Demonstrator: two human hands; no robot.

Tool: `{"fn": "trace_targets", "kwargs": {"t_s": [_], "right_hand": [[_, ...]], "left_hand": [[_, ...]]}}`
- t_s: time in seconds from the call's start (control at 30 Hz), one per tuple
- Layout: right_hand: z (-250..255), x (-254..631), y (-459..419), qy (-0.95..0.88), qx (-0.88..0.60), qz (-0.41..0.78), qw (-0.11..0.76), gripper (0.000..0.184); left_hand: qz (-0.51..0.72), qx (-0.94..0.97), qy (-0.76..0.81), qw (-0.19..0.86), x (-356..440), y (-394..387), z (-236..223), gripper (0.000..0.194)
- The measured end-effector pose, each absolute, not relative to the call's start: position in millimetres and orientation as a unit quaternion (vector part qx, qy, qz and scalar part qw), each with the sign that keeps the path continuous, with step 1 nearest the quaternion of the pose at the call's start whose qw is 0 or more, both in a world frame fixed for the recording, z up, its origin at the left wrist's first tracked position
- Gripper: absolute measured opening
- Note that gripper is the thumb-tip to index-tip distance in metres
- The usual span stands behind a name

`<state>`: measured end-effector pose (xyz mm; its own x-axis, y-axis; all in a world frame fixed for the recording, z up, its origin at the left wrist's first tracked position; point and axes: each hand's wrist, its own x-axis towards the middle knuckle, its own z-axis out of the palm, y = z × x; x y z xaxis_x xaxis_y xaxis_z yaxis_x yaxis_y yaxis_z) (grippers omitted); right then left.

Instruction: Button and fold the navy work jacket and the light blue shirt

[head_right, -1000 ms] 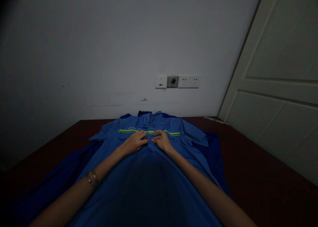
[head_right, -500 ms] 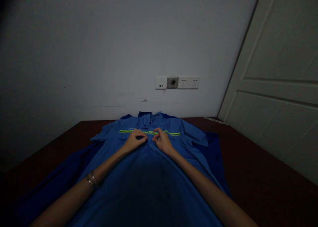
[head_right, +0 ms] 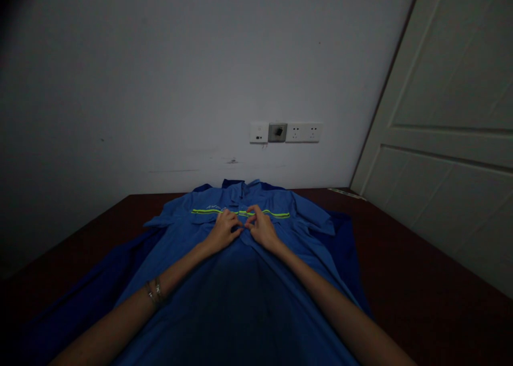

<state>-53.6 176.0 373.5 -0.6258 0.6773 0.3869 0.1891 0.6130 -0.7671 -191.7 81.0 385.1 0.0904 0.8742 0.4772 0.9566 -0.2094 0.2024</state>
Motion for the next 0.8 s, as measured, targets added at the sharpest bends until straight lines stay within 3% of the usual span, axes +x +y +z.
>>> {"fn": "trace_targets", "kwargs": {"t_s": [0.3,0.47,0.57,0.8], "right_hand": [[360.3,-61.0,187.7,-0.720,-0.296,0.529,0.338,0.041],[361.0,-60.4,192.8,-0.679,-0.308,0.601,0.289,0.042],[366.7,-55.6,192.9,-0.727,-0.291,0.565,0.259,0.036],[409.9,-32.9,171.2,-0.867,-0.255,0.331,0.273,0.019]], "left_hand": [[-0.202,-0.763,-0.602,0.124,-189.1,77.5,390.1,0.012],[-0.212,-0.764,-0.598,0.119,-191.0,79.4,384.2,0.013],[-0.244,-0.753,-0.605,0.086,-194.1,82.3,381.3,0.012],[-0.333,-0.710,-0.621,0.020,-196.3,82.2,394.2,0.010]]}}
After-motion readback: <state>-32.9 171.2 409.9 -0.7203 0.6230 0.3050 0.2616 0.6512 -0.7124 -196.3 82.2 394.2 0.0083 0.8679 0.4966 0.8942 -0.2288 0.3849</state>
